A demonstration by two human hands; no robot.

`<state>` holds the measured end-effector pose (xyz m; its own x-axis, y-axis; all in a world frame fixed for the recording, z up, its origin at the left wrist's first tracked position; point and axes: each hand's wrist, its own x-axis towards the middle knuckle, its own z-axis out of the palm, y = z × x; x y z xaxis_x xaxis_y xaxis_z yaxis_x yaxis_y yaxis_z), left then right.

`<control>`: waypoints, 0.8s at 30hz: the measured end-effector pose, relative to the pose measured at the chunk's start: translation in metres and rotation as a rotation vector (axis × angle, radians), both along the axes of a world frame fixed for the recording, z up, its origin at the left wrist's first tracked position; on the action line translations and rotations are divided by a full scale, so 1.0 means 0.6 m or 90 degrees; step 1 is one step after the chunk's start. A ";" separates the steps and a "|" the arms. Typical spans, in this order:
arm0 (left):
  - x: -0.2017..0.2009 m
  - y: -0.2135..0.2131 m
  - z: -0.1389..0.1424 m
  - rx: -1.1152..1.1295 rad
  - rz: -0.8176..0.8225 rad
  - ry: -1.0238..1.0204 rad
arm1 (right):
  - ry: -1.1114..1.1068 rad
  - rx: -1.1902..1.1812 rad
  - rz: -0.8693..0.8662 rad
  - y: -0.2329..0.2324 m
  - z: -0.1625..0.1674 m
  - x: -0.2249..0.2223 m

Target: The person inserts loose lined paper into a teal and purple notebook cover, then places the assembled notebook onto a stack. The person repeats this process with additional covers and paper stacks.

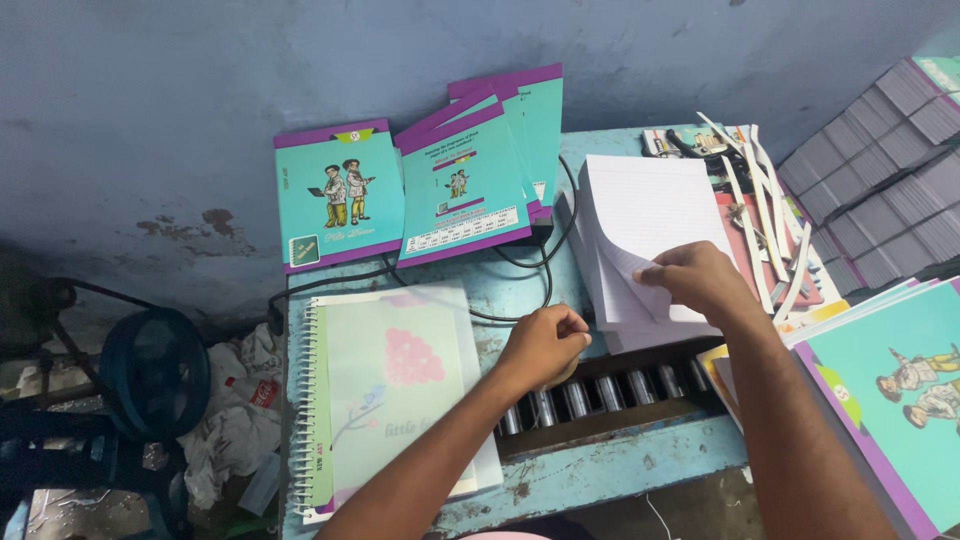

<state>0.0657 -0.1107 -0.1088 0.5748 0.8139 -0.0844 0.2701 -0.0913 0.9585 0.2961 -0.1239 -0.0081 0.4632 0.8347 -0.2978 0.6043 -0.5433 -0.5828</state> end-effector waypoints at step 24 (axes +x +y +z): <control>0.010 0.007 0.010 -0.016 -0.022 0.024 | -0.001 -0.008 0.008 0.007 -0.007 0.012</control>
<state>0.0715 -0.1066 -0.1026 0.5984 0.7911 -0.1267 0.3027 -0.0768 0.9500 0.3033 -0.1196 -0.0124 0.4534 0.8363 -0.3083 0.6118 -0.5435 -0.5747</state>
